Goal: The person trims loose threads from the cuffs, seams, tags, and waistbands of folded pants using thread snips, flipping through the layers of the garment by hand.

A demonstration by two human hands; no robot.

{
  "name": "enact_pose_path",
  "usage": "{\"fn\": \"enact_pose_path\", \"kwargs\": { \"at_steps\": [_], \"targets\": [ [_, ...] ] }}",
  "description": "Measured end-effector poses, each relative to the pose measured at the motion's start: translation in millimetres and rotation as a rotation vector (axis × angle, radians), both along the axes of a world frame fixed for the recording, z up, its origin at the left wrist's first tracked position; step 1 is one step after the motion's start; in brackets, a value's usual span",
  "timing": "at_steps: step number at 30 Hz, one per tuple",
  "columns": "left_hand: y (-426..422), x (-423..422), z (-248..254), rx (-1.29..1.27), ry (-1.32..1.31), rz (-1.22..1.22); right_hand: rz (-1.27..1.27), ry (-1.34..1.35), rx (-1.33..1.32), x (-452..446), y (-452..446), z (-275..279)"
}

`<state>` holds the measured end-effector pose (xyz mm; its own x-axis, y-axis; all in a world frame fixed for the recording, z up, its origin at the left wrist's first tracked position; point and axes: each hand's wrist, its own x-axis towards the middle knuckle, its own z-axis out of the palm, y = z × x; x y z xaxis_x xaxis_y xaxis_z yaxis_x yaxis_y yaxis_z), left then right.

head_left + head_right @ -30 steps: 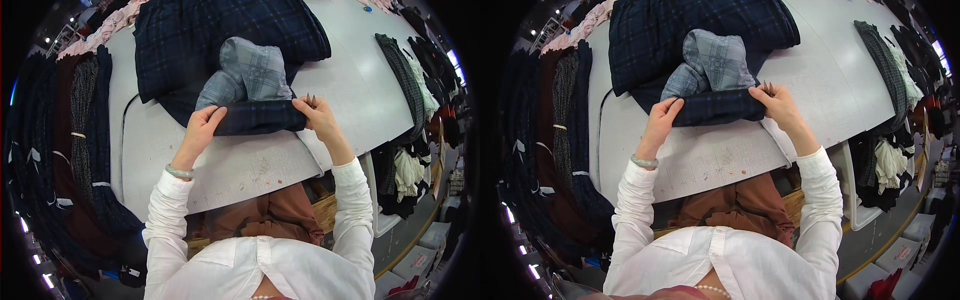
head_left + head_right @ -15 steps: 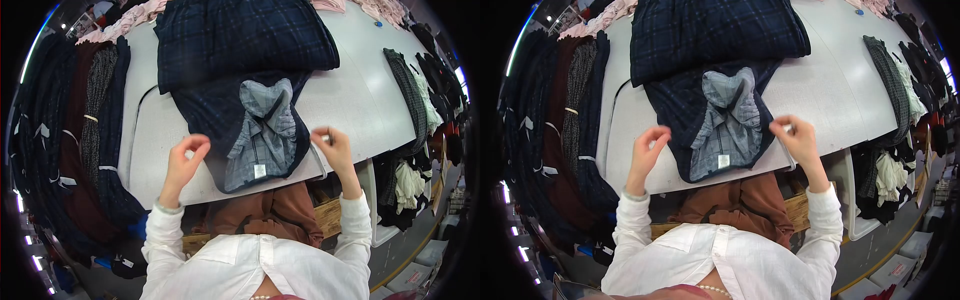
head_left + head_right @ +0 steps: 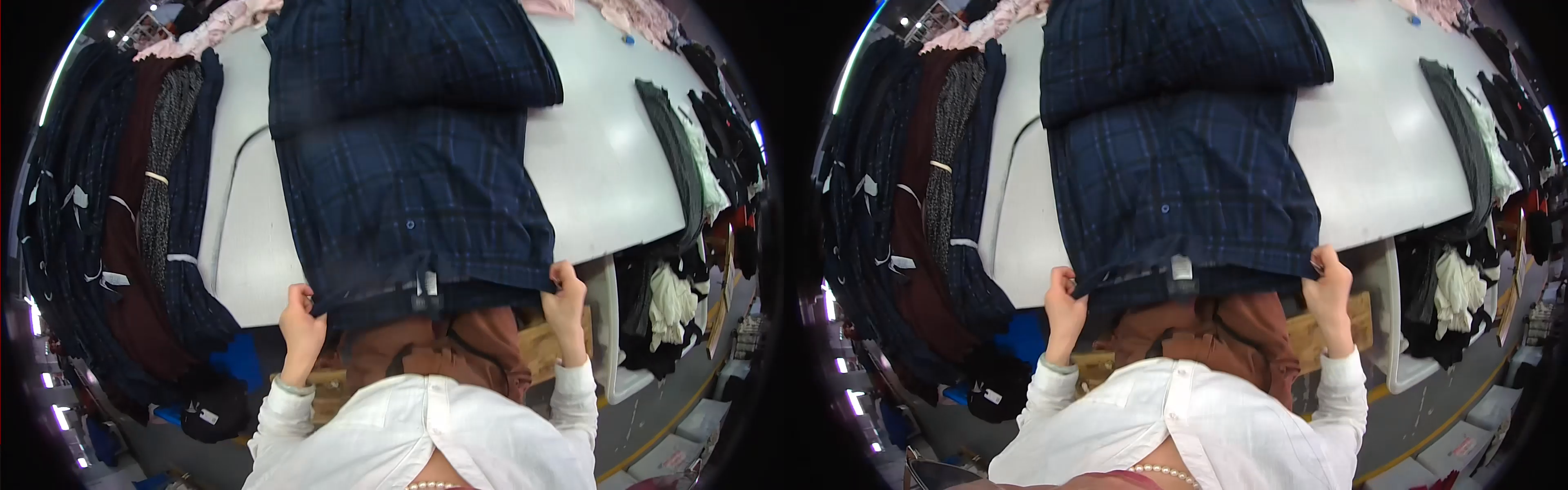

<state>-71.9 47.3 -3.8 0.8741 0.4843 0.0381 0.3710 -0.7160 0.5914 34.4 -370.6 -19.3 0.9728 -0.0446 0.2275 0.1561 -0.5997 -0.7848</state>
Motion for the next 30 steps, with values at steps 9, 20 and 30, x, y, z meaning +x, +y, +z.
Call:
{"fn": "enact_pose_path", "kwargs": {
  "at_steps": [9,20,30],
  "targets": [
    [-47.0,46.6,12.8,0.351,-0.204,-0.64,0.141,-0.08,0.008,-6.0,20.6,4.8],
    [-41.4,162.5,-10.9,0.159,-0.166,-0.386,0.008,0.169,-0.001,75.3,29.3,-22.4],
    [-113.5,112.3,11.0,0.046,-0.462,-0.705,-0.038,0.174,0.039,75.9,34.8,-24.8]
  ]
}}
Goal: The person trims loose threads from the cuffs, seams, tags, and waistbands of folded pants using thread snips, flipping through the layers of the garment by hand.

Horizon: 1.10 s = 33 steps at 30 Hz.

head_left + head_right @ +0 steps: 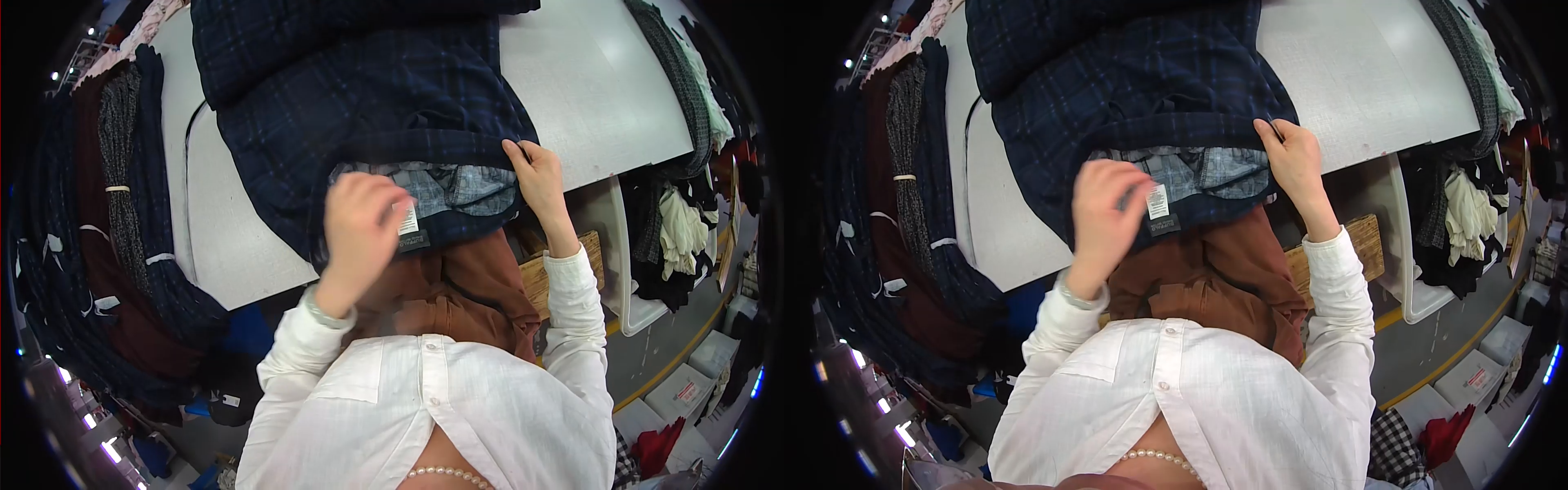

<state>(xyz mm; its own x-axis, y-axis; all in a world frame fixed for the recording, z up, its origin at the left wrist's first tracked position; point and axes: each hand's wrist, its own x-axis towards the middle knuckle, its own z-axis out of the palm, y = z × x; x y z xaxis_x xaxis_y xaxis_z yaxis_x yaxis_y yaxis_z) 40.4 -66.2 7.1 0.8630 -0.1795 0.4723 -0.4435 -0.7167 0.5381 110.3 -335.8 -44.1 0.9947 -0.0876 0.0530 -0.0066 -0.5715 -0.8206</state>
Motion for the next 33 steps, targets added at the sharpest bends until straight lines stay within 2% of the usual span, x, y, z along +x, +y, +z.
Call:
{"fn": "enact_pose_path", "kwargs": {
  "at_steps": [4,6,8,12,16,22,25,28,29,32,33],
  "targets": [
    [-44.1,-9.5,-39.9,-0.109,0.211,-0.018,-0.001,-0.017,0.002,-1.8,0.6,-1.0],
    [-54.6,-12.2,-50.9,-0.07,0.173,0.029,0.002,-0.014,0.0,-5.1,-0.5,1.2],
    [-53.5,-15.0,-53.5,-0.207,0.204,0.02,0.003,-0.004,0.032,-4.7,-2.0,2.3],
    [-44.7,-25.9,-34.8,-0.442,0.269,0.002,0.012,0.038,0.113,-9.4,-6.2,6.7],
    [-32.9,-39.5,-22.3,-0.481,0.288,-0.015,-0.036,0.057,0.184,-22.1,-0.2,26.9],
    [-13.5,-55.7,-9.5,-0.559,0.352,-0.06,0.004,-0.175,0.042,-45.0,-0.2,49.7],
    [-17.6,-41.6,-17.0,-0.791,0.326,-0.135,0.096,-0.281,0.047,-54.7,16.2,60.0],
    [-30.3,-20.8,-15.7,-1.125,0.445,-0.299,0.176,-0.267,0.063,-50.4,21.5,51.0],
    [-35.7,-14.0,-12.6,-1.208,0.491,-0.354,0.163,-0.187,-0.008,-47.1,21.9,47.2],
    [-32.9,0.7,-18.5,-1.211,0.584,-0.18,0.141,0.037,0.048,-35.3,21.4,49.7],
    [-36.3,4.4,-21.5,-1.22,0.555,-0.135,0.127,0.024,0.056,-34.8,21.7,51.0]
  ]
}}
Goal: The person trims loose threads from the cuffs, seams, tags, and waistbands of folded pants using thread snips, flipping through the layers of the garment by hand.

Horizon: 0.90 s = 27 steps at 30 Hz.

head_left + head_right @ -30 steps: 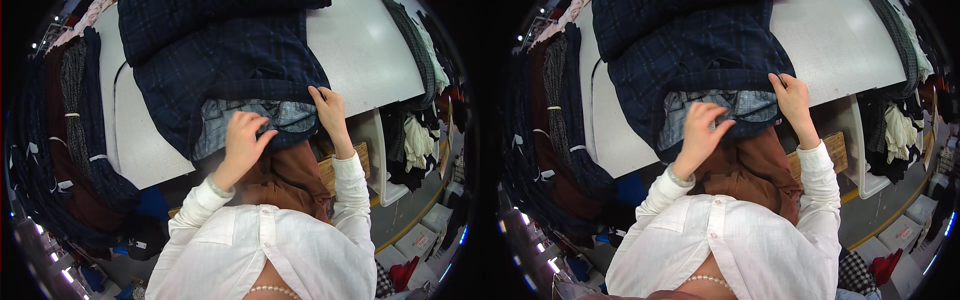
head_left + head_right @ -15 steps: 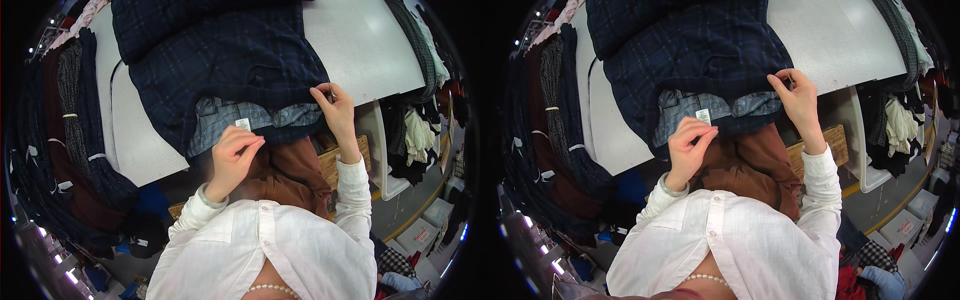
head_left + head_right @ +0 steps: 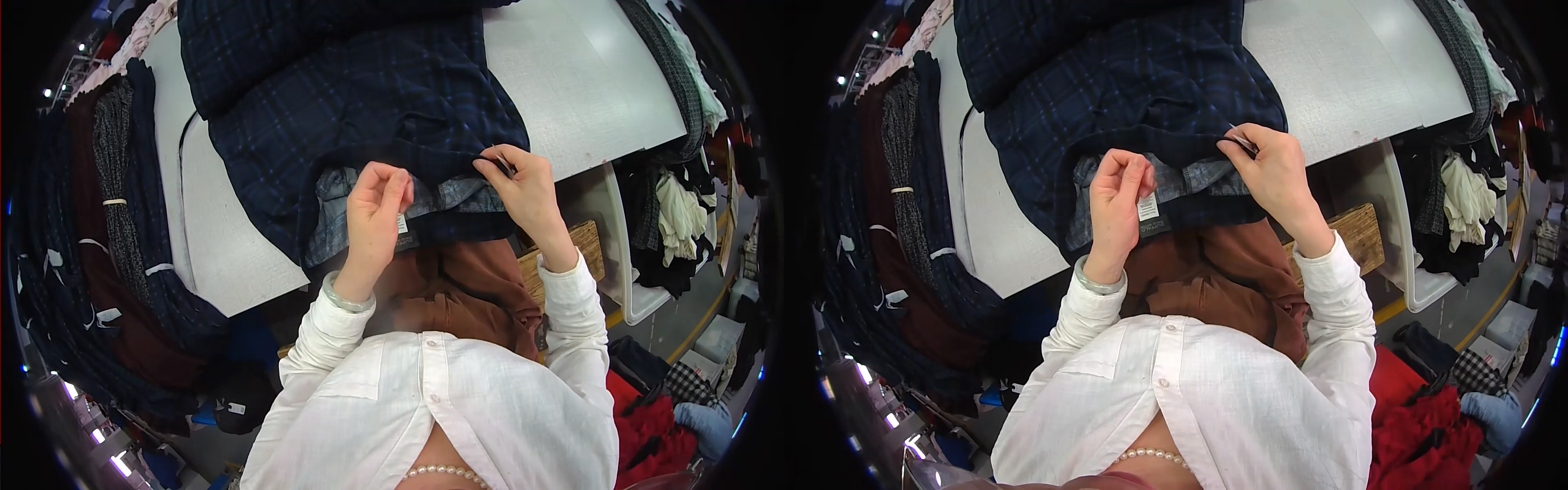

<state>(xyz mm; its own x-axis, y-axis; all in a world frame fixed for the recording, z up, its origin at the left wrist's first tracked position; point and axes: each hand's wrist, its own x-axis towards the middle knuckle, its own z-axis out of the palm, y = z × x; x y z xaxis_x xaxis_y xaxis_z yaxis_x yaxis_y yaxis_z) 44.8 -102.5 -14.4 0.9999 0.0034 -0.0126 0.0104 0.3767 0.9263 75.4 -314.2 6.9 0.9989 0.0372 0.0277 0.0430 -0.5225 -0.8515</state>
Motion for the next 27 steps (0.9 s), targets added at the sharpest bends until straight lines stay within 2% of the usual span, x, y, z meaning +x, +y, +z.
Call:
{"fn": "enact_pose_path", "kwargs": {
  "at_steps": [3,7,8,11,13,15,18,21,22,24,25,27],
  "targets": [
    [-2.0,-9.4,-1.1,0.223,0.171,0.013,-0.023,-0.033,0.033,-0.3,2.2,0.5],
    [-16.1,-14.4,-11.2,0.181,0.376,-0.027,-0.043,-0.067,0.064,-3.4,4.1,-6.6],
    [-17.5,-13.1,-14.0,0.092,0.38,-0.077,-0.053,-0.074,0.061,-4.0,4.5,-7.6],
    [-25.9,-8.0,-22.5,0.055,0.295,0.012,-0.038,-0.088,0.067,-6.3,6.7,-5.7],
    [-20.3,-6.4,-25.2,0.228,0.242,-0.067,-0.038,-0.103,0.119,-8.0,1.9,-9.8],
    [-27.8,-8.5,-17.4,0.33,0.251,0.024,-0.03,-0.076,0.074,-10.1,-4.0,-4.1],
    [-26.5,-12.5,-26.8,0.408,-0.014,0.13,0.003,-0.057,0.066,-12.2,-7.4,-8.0],
    [-23.6,-17.7,-15.0,0.611,-0.13,0.159,-0.003,-0.127,0.059,-17.9,-4.7,-6.7],
    [-21.5,-20.0,-9.3,0.72,-0.191,0.186,-0.012,-0.227,0.046,-21.0,-2.0,0.1],
    [-13.6,-23.1,-2.2,0.783,-0.25,0.228,-0.068,-0.238,0.129,-31.6,9.3,20.3],
    [-10.4,-24.6,1.5,0.839,-0.276,0.239,-0.041,-0.179,0.196,-38.4,13.1,35.3],
    [-3.7,-27.4,-0.2,0.835,-0.281,0.249,0.12,0.065,0.43,-48.8,14.0,27.7]
  ]
}}
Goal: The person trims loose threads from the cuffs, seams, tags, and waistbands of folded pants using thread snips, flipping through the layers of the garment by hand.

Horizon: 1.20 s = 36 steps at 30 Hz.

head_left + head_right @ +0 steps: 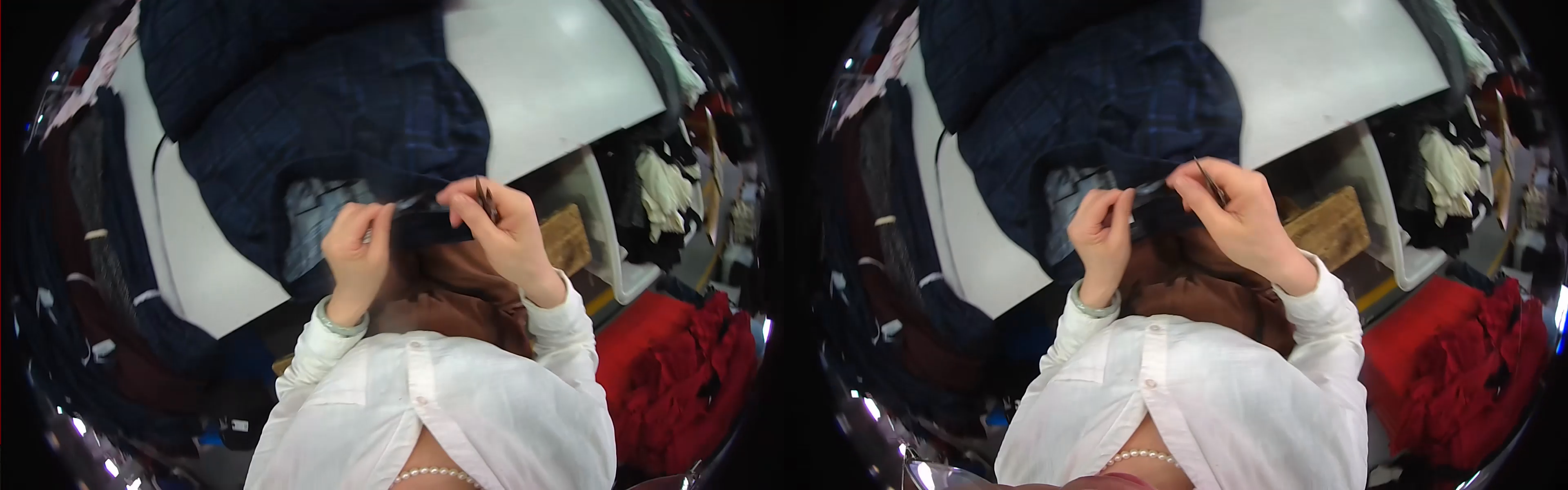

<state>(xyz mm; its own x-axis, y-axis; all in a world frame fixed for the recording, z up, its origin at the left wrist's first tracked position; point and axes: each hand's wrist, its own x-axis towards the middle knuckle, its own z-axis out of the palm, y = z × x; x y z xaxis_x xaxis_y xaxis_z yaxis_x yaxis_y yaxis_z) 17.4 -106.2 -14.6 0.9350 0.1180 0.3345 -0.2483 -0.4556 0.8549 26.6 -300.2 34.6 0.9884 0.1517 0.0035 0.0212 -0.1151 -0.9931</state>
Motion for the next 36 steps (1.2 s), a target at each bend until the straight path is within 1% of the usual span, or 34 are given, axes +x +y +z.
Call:
{"fn": "enact_pose_path", "kwargs": {
  "at_steps": [2,3,6,13,19,22,25,26,27,28,29,30,31,34,35,36],
  "targets": [
    [3.2,-3.7,4.0,-0.006,0.0,0.011,0.24,0.3,0.154,-3.8,2.5,8.4],
    [4.4,-5.7,6.1,-0.007,0.004,0.018,0.3,0.482,0.248,-5.7,5.4,3.3],
    [11.7,-12.4,5.7,-0.026,0.03,0.018,0.348,0.575,0.285,-7.5,16.1,-14.6],
    [22.6,-21.9,9.0,0.013,-0.025,0.056,0.384,0.518,0.147,-1.8,38.1,-19.9],
    [27.2,-26.8,10.2,0.093,-0.095,0.063,0.417,0.566,0.173,3.6,49.8,-24.8],
    [26.9,-27.0,8.1,0.097,-0.113,0.049,0.389,0.616,0.203,6.8,56.0,-23.3],
    [30.4,-32.6,14.9,0.096,-0.116,0.026,0.38,0.555,0.219,6.3,59.5,-25.6],
    [35.6,-34.5,20.4,0.098,-0.118,0.018,0.365,0.537,0.295,4.2,55.8,-20.8],
    [50.6,-34.0,26.8,0.219,-0.261,0.084,0.351,0.517,0.371,-0.8,46.1,-11.2],
    [70.8,-41.2,31.7,0.22,-0.19,0.216,0.341,0.497,0.447,-6.1,35.0,-3.4],
    [95.9,-42.4,36.1,0.322,-0.187,0.366,0.202,0.286,0.317,-13.8,21.5,0.5],
    [116.5,-39.5,46.5,0.693,-0.177,0.548,0.066,0.072,0.19,-16.9,8.2,3.6],
    [129.1,-37.5,53.1,0.715,-0.116,0.655,0.039,-0.073,-0.107,-11.7,-2.2,13.0],
    [143.6,-39.1,45.7,0.398,0.095,0.311,-0.054,-0.435,-0.542,4.7,12.8,-4.2],
    [136.4,-36.7,45.1,0.381,0.225,0.176,0.023,-0.387,-0.626,6.9,10.0,-19.0],
    [136.5,-33.3,31.4,0.52,0.237,0.154,0.104,-0.337,-0.711,11.0,4.9,-30.4]
  ]
}}
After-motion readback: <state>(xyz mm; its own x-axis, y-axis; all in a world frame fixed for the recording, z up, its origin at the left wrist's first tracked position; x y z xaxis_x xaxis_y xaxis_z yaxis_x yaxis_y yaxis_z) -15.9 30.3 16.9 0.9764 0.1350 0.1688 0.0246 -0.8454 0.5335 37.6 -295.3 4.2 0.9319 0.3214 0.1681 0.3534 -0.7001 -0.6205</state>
